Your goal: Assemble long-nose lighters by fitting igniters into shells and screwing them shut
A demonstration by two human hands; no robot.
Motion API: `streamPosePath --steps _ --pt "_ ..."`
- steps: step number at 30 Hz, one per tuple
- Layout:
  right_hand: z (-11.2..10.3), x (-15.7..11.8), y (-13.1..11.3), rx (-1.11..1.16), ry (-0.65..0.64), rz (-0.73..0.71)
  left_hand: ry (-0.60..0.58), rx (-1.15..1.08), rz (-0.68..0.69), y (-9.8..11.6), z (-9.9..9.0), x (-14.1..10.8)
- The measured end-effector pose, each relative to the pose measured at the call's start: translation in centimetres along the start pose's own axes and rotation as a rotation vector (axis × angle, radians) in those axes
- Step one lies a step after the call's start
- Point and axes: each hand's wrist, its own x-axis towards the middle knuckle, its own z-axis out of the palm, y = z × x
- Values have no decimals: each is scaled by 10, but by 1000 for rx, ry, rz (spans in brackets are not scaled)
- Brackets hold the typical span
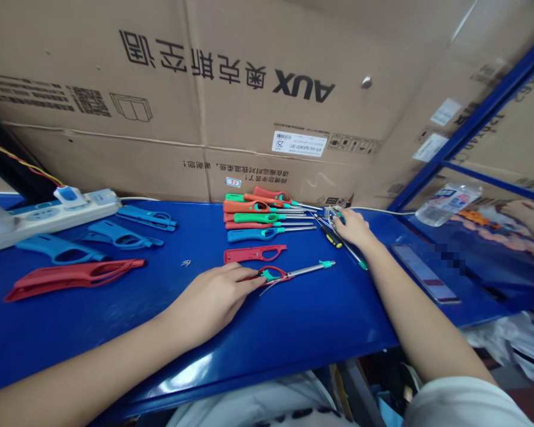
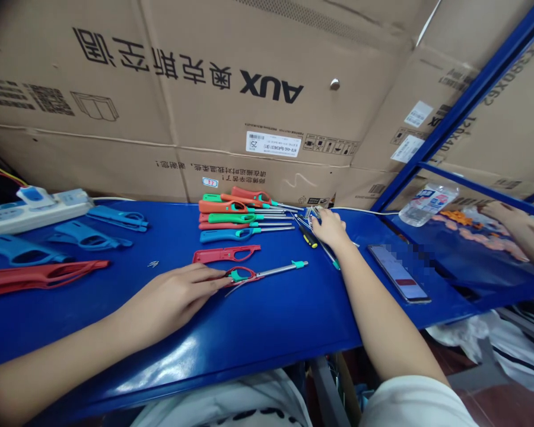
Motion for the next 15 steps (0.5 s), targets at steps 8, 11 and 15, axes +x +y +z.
streamPosePath --steps 8,11,15 --pt "2 3 11 5 -65 138 17 -28 22 0 -2 1" --pt "-7 2 15 9 -43 118 28 -17 32 -2 -2 1" --pt "-18 1 14 4 17 78 28 -12 23 -2 -3 1"
